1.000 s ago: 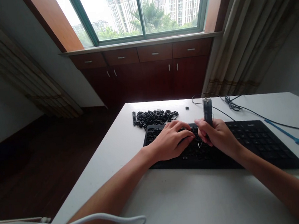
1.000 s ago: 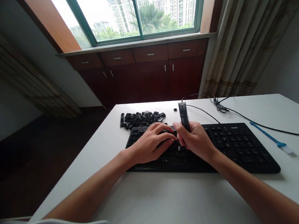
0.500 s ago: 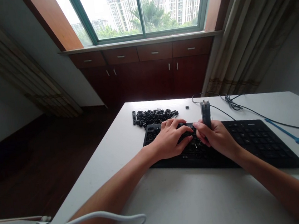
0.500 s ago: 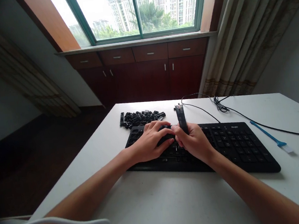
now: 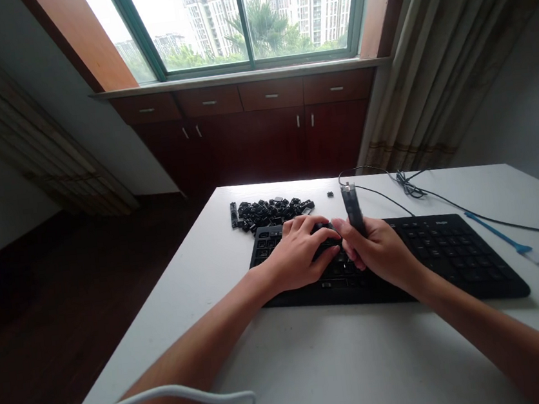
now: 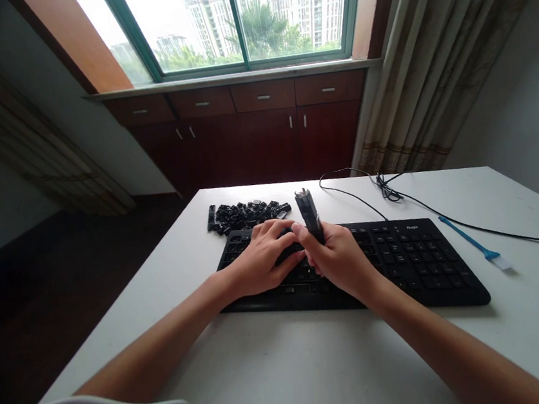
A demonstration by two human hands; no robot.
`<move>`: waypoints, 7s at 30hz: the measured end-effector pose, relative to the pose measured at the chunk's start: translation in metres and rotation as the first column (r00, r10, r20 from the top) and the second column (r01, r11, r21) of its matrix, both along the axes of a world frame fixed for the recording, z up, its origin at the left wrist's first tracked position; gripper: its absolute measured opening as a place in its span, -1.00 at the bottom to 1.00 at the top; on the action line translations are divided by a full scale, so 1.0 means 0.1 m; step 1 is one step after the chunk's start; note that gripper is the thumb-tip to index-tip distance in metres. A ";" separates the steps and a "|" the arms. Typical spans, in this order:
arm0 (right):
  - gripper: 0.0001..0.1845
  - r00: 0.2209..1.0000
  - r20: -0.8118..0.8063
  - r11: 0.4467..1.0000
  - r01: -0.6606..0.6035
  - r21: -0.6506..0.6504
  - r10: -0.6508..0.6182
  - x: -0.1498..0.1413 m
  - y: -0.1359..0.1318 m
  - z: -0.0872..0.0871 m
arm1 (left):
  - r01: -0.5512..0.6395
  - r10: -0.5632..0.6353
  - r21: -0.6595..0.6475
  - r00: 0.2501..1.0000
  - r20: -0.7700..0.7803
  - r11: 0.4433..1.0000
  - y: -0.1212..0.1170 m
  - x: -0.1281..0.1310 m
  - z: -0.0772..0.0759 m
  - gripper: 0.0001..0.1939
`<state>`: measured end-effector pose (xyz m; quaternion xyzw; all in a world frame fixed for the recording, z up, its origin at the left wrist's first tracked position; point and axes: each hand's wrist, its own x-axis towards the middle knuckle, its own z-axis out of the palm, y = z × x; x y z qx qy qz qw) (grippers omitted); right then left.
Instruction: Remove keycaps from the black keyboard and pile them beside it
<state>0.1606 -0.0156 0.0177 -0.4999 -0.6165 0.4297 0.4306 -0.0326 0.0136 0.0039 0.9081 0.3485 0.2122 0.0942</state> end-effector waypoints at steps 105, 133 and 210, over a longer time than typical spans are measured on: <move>-0.45 0.967 -0.216 0.989 -0.119 0.091 0.136 0.04 0.05 -0.06 | 0.045 -0.044 0.011 0.994 -0.100 0.999 -0.08 0.09 -0.02 -0.61; -0.45 0.955 -0.241 0.983 -0.148 0.108 0.170 0.05 0.06 -0.10 | 0.058 -0.057 0.007 0.994 -0.094 0.998 -0.10 0.08 -0.01 -0.60; -0.47 0.955 -0.219 0.946 0.245 0.213 -0.198 -0.07 0.04 -0.10 | -0.012 0.014 -0.029 0.997 0.073 1.000 -0.23 0.41 -0.05 -0.40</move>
